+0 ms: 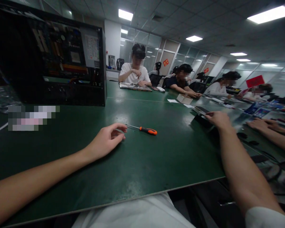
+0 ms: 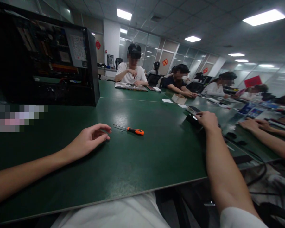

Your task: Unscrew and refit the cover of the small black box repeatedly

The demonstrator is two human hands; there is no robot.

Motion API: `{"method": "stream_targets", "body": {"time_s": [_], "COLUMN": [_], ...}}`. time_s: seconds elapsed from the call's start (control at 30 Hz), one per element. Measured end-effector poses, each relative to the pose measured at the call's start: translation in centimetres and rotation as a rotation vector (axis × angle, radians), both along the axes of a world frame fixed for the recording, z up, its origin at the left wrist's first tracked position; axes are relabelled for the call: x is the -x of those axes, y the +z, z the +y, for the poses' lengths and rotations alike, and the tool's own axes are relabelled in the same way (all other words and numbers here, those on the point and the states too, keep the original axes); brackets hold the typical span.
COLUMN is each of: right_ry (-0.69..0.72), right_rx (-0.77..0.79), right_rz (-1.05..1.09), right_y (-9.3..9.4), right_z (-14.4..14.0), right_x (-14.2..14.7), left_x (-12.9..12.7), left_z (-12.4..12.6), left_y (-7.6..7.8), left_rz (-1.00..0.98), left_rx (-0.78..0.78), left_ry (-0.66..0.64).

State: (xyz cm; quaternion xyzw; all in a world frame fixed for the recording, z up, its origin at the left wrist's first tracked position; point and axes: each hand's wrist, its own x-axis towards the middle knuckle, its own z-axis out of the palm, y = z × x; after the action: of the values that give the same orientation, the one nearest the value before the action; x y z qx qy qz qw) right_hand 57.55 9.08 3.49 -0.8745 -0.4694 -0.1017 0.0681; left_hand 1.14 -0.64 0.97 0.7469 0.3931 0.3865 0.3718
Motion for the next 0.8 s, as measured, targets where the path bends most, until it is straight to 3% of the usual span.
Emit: {"method": "stream_targets", "body": {"time_s": [0.37,0.8], "right_ry": [-0.015,0.093], "right_rx": [0.149,-0.015], "right_rz": [0.010,-0.027], "right_y": [-0.4,-1.4], "right_z": [1.0,1.8], "right_x": [-0.7,-0.4], "left_x": [0.2,0.1], "left_z": [0.0,-0.1], "left_y": [0.1,0.2], "left_rz": [0.076,0.098], "left_rx": [-0.031,-0.056], "left_ry": [-0.006,-0.013]}}
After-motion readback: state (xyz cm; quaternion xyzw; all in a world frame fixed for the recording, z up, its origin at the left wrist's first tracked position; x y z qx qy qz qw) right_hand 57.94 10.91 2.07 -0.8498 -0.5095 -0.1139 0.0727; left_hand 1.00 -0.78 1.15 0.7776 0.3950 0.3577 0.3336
